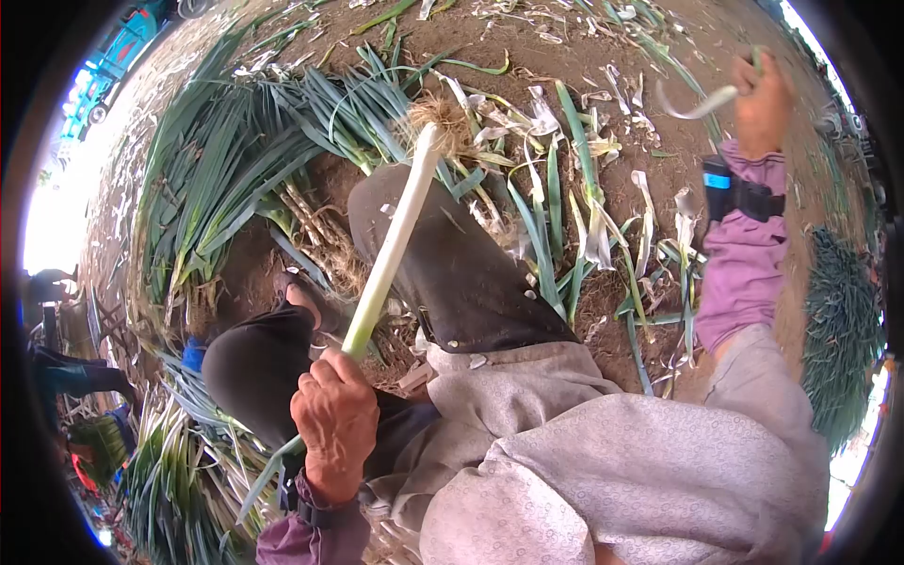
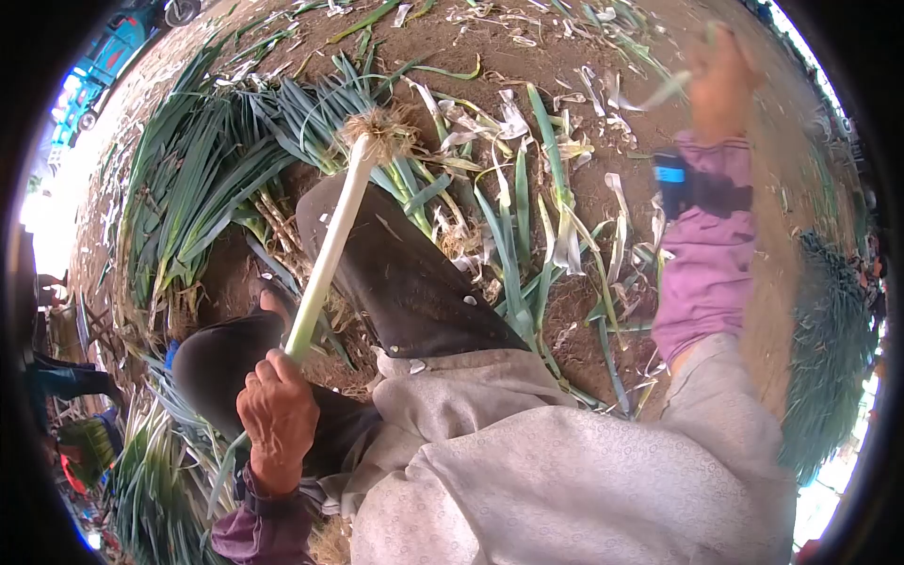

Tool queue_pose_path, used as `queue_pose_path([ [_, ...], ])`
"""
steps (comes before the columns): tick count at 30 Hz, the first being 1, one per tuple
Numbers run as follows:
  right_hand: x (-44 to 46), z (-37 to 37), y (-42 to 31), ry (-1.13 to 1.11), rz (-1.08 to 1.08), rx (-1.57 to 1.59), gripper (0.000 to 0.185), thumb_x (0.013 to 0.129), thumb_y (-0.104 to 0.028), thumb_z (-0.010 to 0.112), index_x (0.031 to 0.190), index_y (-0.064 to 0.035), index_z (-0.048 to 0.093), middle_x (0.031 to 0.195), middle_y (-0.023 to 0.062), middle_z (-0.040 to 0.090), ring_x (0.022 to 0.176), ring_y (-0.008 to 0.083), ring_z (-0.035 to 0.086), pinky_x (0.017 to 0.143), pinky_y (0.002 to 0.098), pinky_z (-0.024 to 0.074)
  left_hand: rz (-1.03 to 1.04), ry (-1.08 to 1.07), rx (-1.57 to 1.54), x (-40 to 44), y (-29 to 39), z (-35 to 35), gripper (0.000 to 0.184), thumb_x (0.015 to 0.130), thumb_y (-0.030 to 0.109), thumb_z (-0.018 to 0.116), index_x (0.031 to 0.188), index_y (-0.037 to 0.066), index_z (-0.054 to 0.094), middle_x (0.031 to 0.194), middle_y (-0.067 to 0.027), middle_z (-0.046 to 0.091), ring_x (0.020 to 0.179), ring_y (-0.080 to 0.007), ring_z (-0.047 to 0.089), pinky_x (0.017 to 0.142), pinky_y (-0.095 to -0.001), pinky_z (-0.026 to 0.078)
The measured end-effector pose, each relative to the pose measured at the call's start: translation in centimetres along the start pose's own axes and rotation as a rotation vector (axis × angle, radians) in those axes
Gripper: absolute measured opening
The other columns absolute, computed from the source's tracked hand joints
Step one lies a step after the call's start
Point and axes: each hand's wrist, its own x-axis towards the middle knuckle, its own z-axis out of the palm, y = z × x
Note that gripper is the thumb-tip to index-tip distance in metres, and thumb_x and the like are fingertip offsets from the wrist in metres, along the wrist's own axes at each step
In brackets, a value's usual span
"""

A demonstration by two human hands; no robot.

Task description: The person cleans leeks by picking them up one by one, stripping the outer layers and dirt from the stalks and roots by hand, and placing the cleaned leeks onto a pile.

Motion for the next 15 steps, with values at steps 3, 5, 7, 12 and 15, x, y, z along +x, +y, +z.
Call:
queue_pose_path([
  [3, 0.7, -1.4, 1.3, 0.064, 0.128, 0.117, 0.02, 0.097, -0.017, 0.053, 0.106, -0.0033, 0.065, 0.082, 0.0009, 0.064, 0.067, 0.0084, 0.056, 0.055, 0.0226, 0.042, 0.006, 0.014, -0.017, 0.0, -0.3, 0.1, 0.028, 0.081, 0.008, 0.06, 0.103, -0.006, 0.053, 0.081, -0.0149, 0.058, 0.068, -0.0289, 0.061, 0.055, -0.039, 0.048],
  [5, -0.6, -0.6, 1.1, -0.176, 0.052, -0.141, 0.016, 0.093, -0.017, 0.058, 0.103, -0.0071, 0.066, 0.087, 0.0036, 0.069, 0.073, 0.0144, 0.064, 0.065, 0.0306, 0.0519, 0.018, 0.005, -0.247, 0.4, -0.9, -0.1, 0.026, 0.075, 0.012, 0.066, 0.093, -0.005, 0.057, 0.075, -0.0153, 0.06, 0.063, -0.0285, 0.062, 0.054, -0.0358, 0.049],
  [7, -3.9, 3.3, -1.1, -0.388, -0.068, -0.072, 0.013, 0.093, -0.016, 0.06, 0.097, -0.0065, 0.068, 0.083, 0.0058, 0.069, 0.073, 0.0147, 0.064, 0.063, 0.0297, 0.0523, 0.023, -0.047, -0.683, 0.8, -2.2, -1.4, 0.028, 0.07, 0.014, 0.069, 0.089, -0.004, 0.059, 0.07, -0.0136, 0.06, 0.059, -0.0258, 0.061, 0.053, -0.0339, 0.049],
  [12, -15.9, 10.9, -11.9, -1.005, 0.194, 0.842, 0.028, 0.093, -0.021, 0.06, 0.104, 0.0044, 0.063, 0.087, 0.0135, 0.066, 0.075, 0.0162, 0.064, 0.061, 0.0269, 0.0555, -0.244, -0.581, -2.151, 1.4, -4.4, -3.2, 0.043, 0.055, 0.022, 0.064, 0.088, -0.006, 0.062, 0.07, -0.0151, 0.062, 0.056, -0.0236, 0.061, 0.053, -0.0324, 0.053],
  [15, -20.4, 12.9, -19.0, -1.348, 0.434, 1.034, 0.039, 0.088, -0.017, 0.069, 0.118, 0.0064, 0.059, 0.107, 0.0169, 0.065, 0.094, 0.0188, 0.065, 0.078, 0.03, 0.0559, -0.426, -0.504, -2.398, 0.8, -2.9, -3.1, 0.051, 0.055, 0.027, 0.062, 0.092, -0.008, 0.06, 0.068, -0.0173, 0.06, 0.056, -0.0269, 0.06, 0.054, -0.0349, 0.054],
])
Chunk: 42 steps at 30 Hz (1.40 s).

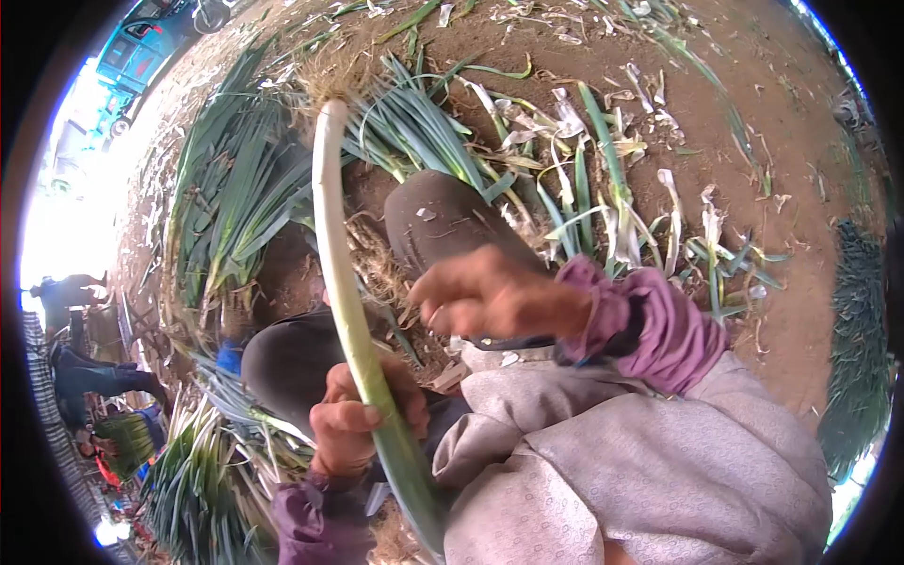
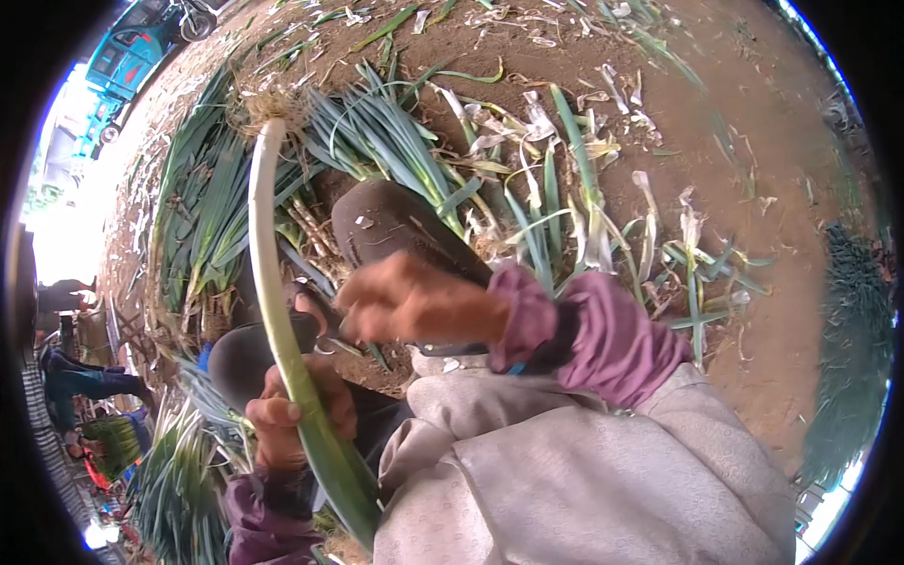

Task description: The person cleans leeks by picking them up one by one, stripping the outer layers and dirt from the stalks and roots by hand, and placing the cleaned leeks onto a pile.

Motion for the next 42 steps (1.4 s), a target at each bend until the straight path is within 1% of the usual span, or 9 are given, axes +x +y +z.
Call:
queue_pose_path([
  [5, 2.0, 4.6, -0.4, 0.044, 0.075, 0.21, 0.029, 0.089, -0.011, 0.065, 0.112, 0.0068, 0.061, 0.086, 0.0066, 0.065, 0.083, 0.011, 0.061, 0.072, 0.0275, 0.0508, -0.086, -0.007, -0.261, 0.0, -2.1, 0.3, 0.051, 0.062, 0.029, 0.059, 0.098, -0.006, 0.056, 0.074, -0.0202, 0.06, 0.066, -0.0319, 0.062, 0.063, -0.0411, 0.056],
  [8, 2.5, 5.7, 0.7, 0.196, 0.071, 0.259, 0.018, 0.089, -0.006, 0.062, 0.101, 0.006, 0.061, 0.077, 0.0037, 0.063, 0.075, 0.0086, 0.058, 0.068, 0.0268, 0.0486, -0.146, 0.002, 0.3, 0.8, -1.1, -1.5, 0.044, 0.071, 0.027, 0.056, 0.1, -0.006, 0.058, 0.079, -0.016, 0.063, 0.071, -0.0258, 0.062, 0.072, -0.0357, 0.055],
  [12, 3.1, 6.4, 1.7, 0.328, -0.028, 0.178, 0.008, 0.087, -0.003, 0.057, 0.091, 0.004, 0.058, 0.078, 0.0033, 0.063, 0.073, 0.008, 0.056, 0.066, 0.0267, 0.0475, -0.072, 0.079, 0.687, 1.0, -0.4, -3.2, 0.03, 0.09, 0.028, 0.065, 0.092, -0.002, 0.06, 0.077, -0.001, 0.059, 0.07, -0.0115, 0.055, 0.065, -0.0256, 0.044],
  [16, 3.0, 5.9, 1.5, 0.36, -0.08, 0.353, 0.008, 0.087, -0.004, 0.056, 0.091, 0.0025, 0.058, 0.079, 0.0029, 0.062, 0.074, 0.0075, 0.055, 0.065, 0.0258, 0.0462, -0.118, 0.044, 0.276, 0.9, -0.1, -3.5, 0.034, 0.089, 0.026, 0.067, 0.1, -0.004, 0.058, 0.076, -0.0034, 0.059, 0.071, -0.0118, 0.057, 0.064, -0.0243, 0.045],
  [17, 2.3, 5.2, 2.3, 0.312, 0.03, 0.255, 0.008, 0.088, -0.006, 0.056, 0.091, 0.0014, 0.058, 0.079, 0.0019, 0.061, 0.073, 0.0066, 0.054, 0.065, 0.0246, 0.0449, -0.045, 0.047, 0.228, 1.3, -1.1, -4.4, 0.046, 0.083, 0.029, 0.069, 0.105, -0.008, 0.055, 0.079, -0.0152, 0.064, 0.064, -0.0211, 0.064, 0.059, -0.0317, 0.054],
  [24, 0.6, 3.6, 2.9, 0.376, -0.032, -0.08, 0.007, 0.091, -0.005, 0.057, 0.093, 0.002, 0.057, 0.077, -0.0004, 0.057, 0.071, 0.0037, 0.049, 0.062, 0.0231, 0.0433, -0.127, -0.032, 0.14, 1.9, -1.9, -5.2, 0.052, 0.085, 0.038, 0.06, 0.1, -0.012, 0.055, 0.064, -0.0169, 0.061, 0.047, -0.0212, 0.057, 0.044, -0.0301, 0.048],
  [29, 1.2, 2.9, 3.3, 0.416, -0.565, -0.674, 0.02, 0.076, 0.0, 0.07, 0.094, 0.0031, 0.062, 0.086, 0.0145, 0.061, 0.072, 0.031, 0.064, 0.058, 0.0361, 0.0519, -0.179, -0.078, 0.29, 1.6, -1.4, -3.0, 0.04, 0.081, 0.029, 0.067, 0.098, -0.006, 0.06, 0.074, -0.0076, 0.061, 0.061, -0.0139, 0.057, 0.057, -0.0248, 0.045],
  [33, 1.2, 3.5, 2.1, 0.202, -0.675, -0.946, 0.029, 0.071, -0.006, 0.07, 0.097, 0.0038, 0.063, 0.098, 0.0167, 0.061, 0.078, 0.0299, 0.065, 0.062, 0.0364, 0.0568, -0.207, -0.104, 0.38, 1.9, -1.1, -2.0, 0.036, 0.079, 0.023, 0.072, 0.102, -0.003, 0.063, 0.08, -0.0015, 0.061, 0.07, -0.0091, 0.056, 0.065, -0.024, 0.044],
  [42, 1.5, 2.2, 1.4, -0.135, -0.871, -1.291, 0.025, 0.065, -0.011, 0.065, 0.082, 0.0082, 0.064, 0.081, 0.0151, 0.06, 0.071, 0.0238, 0.06, 0.056, 0.0333, 0.0532, -0.292, -0.082, 0.464, 2.1, -1.3, -1.3, 0.029, 0.082, 0.02, 0.07, 0.099, -0.002, 0.064, 0.079, -0.0016, 0.063, 0.069, -0.0091, 0.057, 0.063, -0.0239, 0.044],
])
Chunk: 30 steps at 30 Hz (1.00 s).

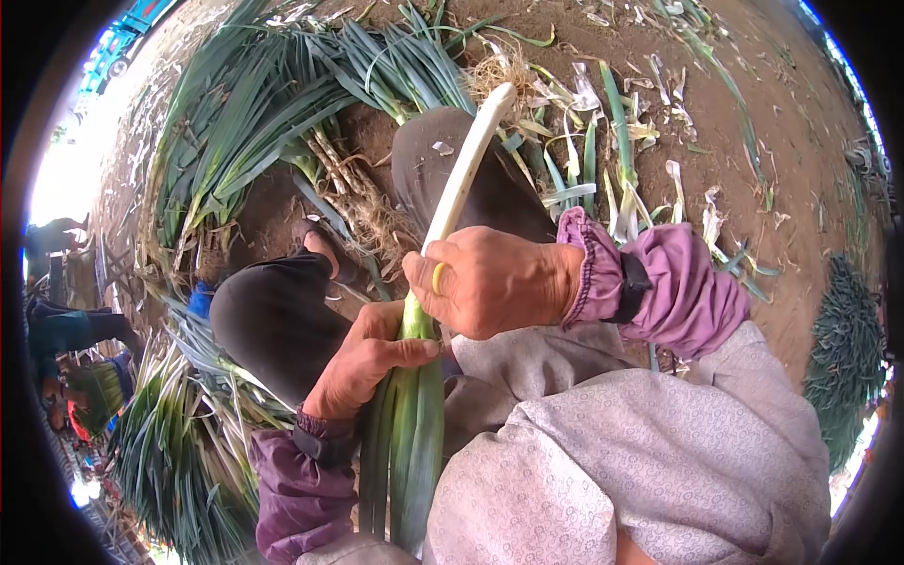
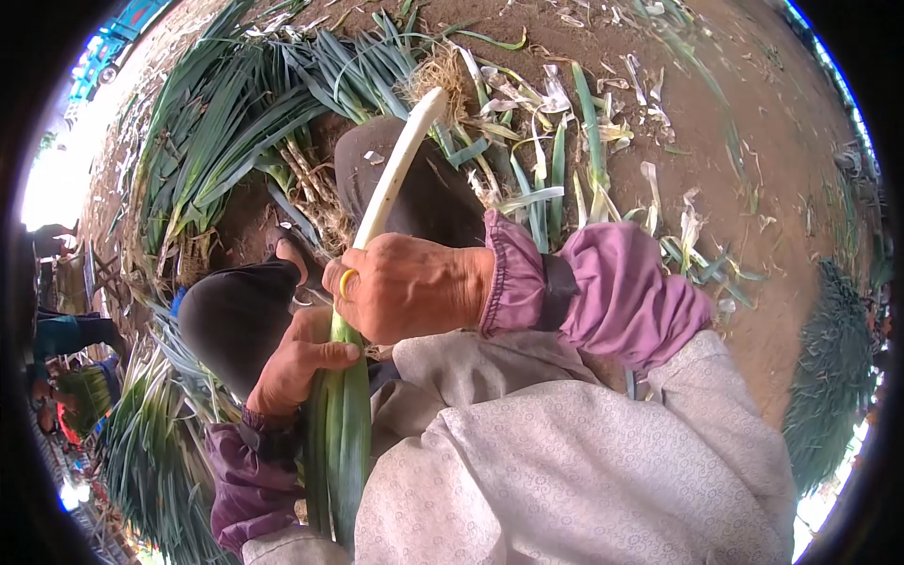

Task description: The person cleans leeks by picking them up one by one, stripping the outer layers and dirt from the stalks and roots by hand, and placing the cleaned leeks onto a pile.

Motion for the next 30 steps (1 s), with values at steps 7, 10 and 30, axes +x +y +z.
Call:
queue_pose_path([
  [7, -0.1, -0.4, 0.1, -0.091, -0.122, 0.003, 0.018, 0.061, -0.014, 0.065, 0.065, 0.0026, 0.06, 0.07, 0.0096, 0.053, 0.065, 0.022, 0.055, 0.048, 0.0308, 0.0451, 0.037, 0.003, -0.008, 0.5, -0.7, 0.1, 0.026, 0.081, 0.018, 0.069, 0.098, -0.002, 0.064, 0.079, -0.0018, 0.063, 0.067, -0.0099, 0.058, 0.062, -0.0246, 0.045],
  [10, 0.1, 0.0, 0.6, -0.07, -0.157, 0.019, 0.016, 0.062, -0.015, 0.064, 0.064, 0.0006, 0.059, 0.069, 0.0081, 0.053, 0.066, 0.0218, 0.055, 0.048, 0.0302, 0.045, 0.015, -0.007, -0.052, 0.6, -0.2, 0.8, 0.024, 0.082, 0.016, 0.068, 0.097, -0.002, 0.064, 0.078, -0.0021, 0.063, 0.066, -0.0104, 0.059, 0.062, -0.0252, 0.046],
  [30, -10.4, -16.7, 14.1, 1.128, 0.666, 1.278, 0.03, 0.101, -0.023, 0.042, 0.098, 0.0023, 0.058, 0.081, 0.0078, 0.058, 0.054, 0.0104, 0.05, 0.057, 0.0313, 0.0531, 0.016, 0.139, 0.148, 0.6, 0.0, 1.0, 0.019, 0.079, 0.013, 0.067, 0.089, -0.003, 0.062, 0.073, 0.0003, 0.057, 0.067, -0.0087, 0.052, 0.061, -0.0252, 0.04],
])
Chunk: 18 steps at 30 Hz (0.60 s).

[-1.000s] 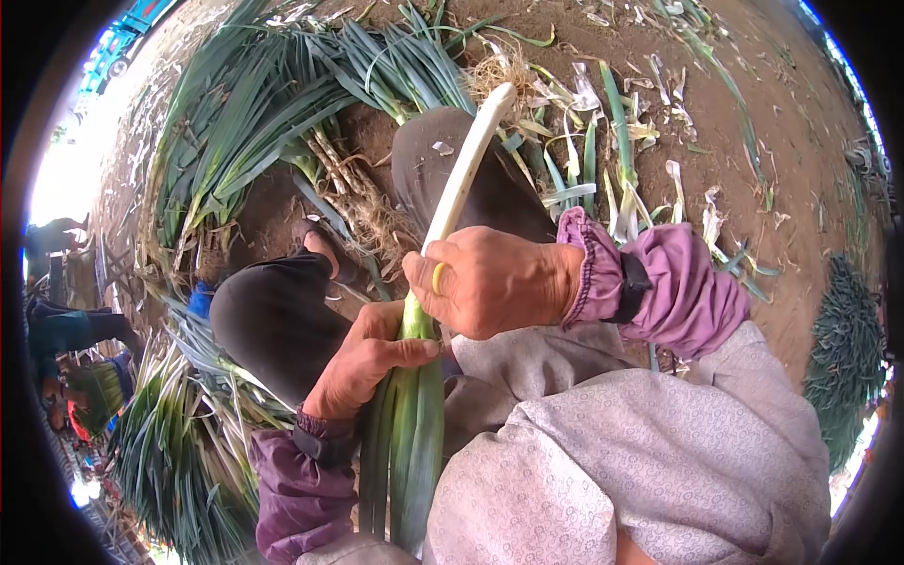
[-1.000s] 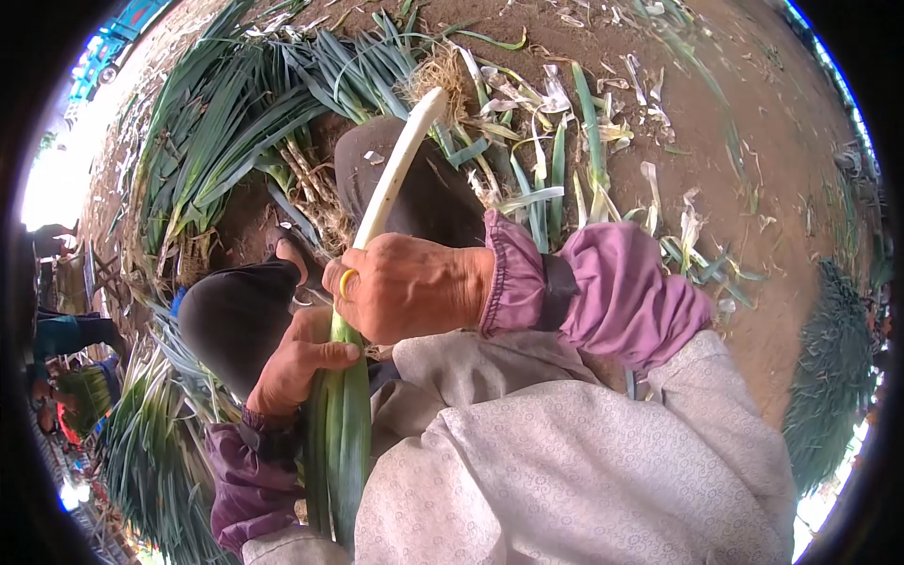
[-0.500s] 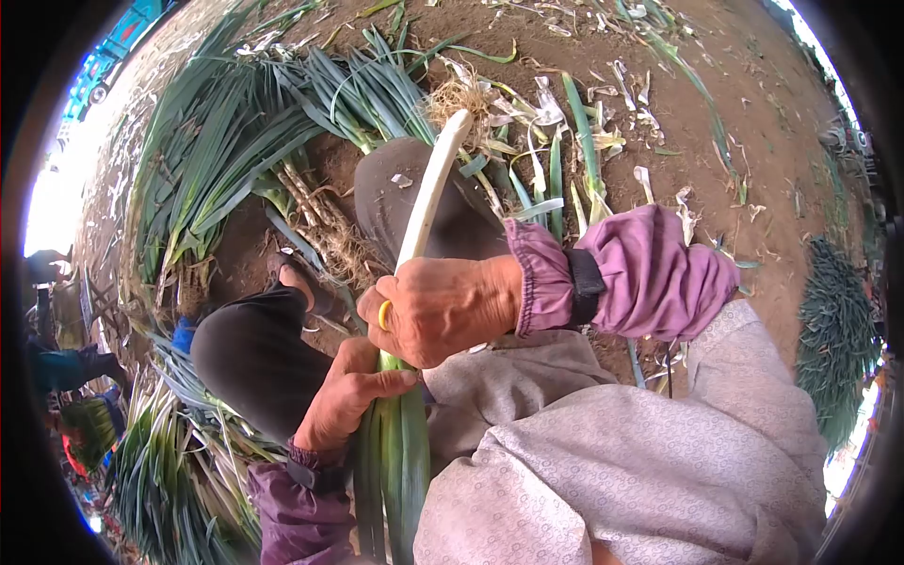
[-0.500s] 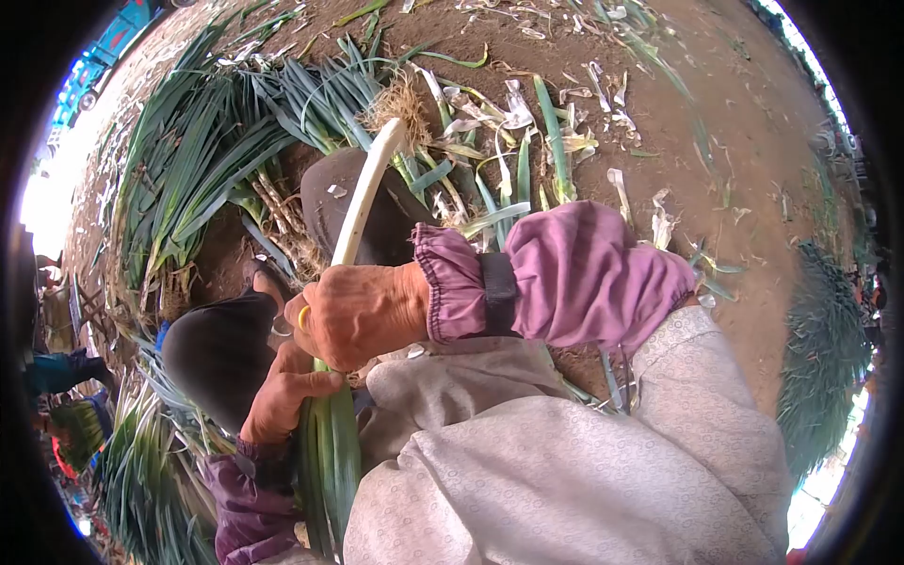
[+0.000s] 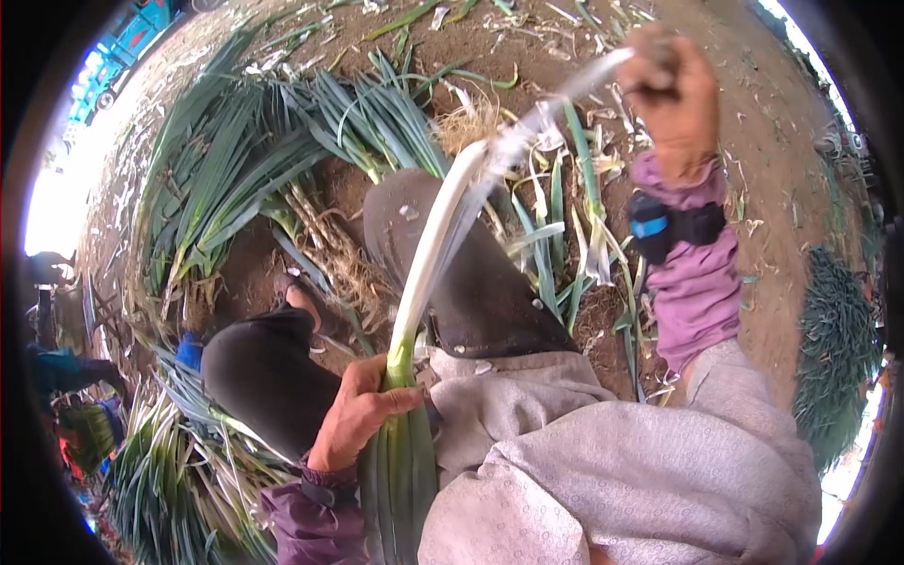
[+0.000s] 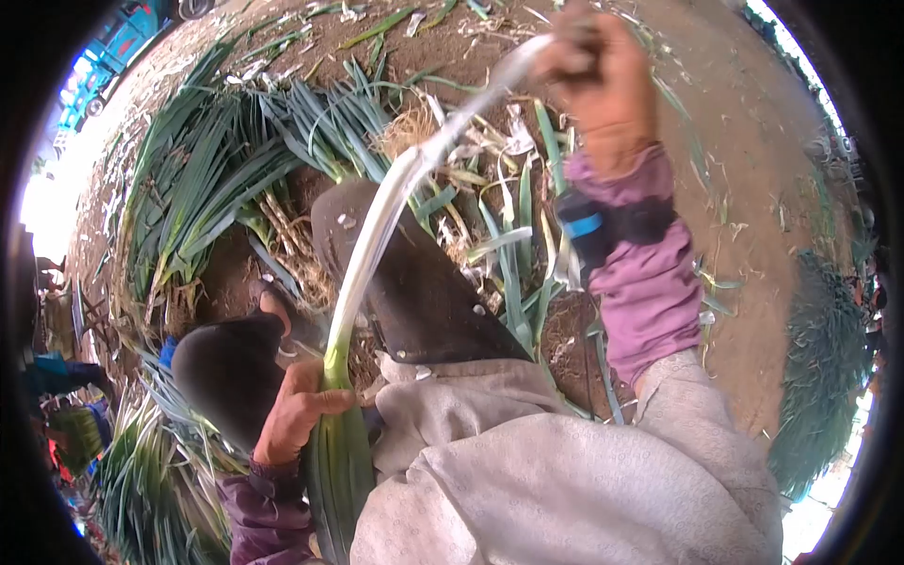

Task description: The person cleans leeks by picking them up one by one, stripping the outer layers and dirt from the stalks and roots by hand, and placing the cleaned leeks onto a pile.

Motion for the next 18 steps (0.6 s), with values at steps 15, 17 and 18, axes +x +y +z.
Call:
queue_pose_path([
  [15, -11.5, 4.1, 10.2, -0.337, 0.079, -0.903, 0.026, 0.093, -0.023, 0.063, 0.107, -0.0005, 0.062, 0.092, 0.0072, 0.063, 0.071, 0.0185, 0.061, 0.057, 0.0262, 0.0515, 0.335, 0.002, -0.297, -2.1, -1.7, 0.2, 0.026, 0.09, 0.012, 0.064, 0.113, 0.0, 0.06, 0.097, -0.0104, 0.068, 0.095, -0.0192, 0.063, 0.08, -0.035, 0.051],
  [17, -13.5, 9.4, 12.1, -0.229, 0.786, -0.536, 0.028, 0.091, -0.025, 0.066, 0.1, 0.0015, 0.066, 0.084, 0.0085, 0.066, 0.069, 0.0168, 0.061, 0.062, 0.0294, 0.0517, 0.385, 0.024, 0.02, -2.2, -1.0, -0.2, 0.025, 0.089, 0.012, 0.065, 0.11, -0.001, 0.06, 0.092, -0.0084, 0.068, 0.087, -0.0168, 0.063, 0.075, -0.0317, 0.051],
  [18, -14.1, 11.5, 12.3, -0.418, 0.796, -0.608, 0.028, 0.094, -0.025, 0.063, 0.104, 0.0008, 0.065, 0.079, 0.0068, 0.064, 0.064, 0.0149, 0.059, 0.057, 0.0284, 0.0487, 0.401, 0.038, 0.179, -2.3, -0.8, -0.4, 0.025, 0.089, 0.012, 0.065, 0.109, -0.001, 0.059, 0.089, -0.0074, 0.068, 0.083, -0.0156, 0.064, 0.072, -0.0301, 0.051],
])
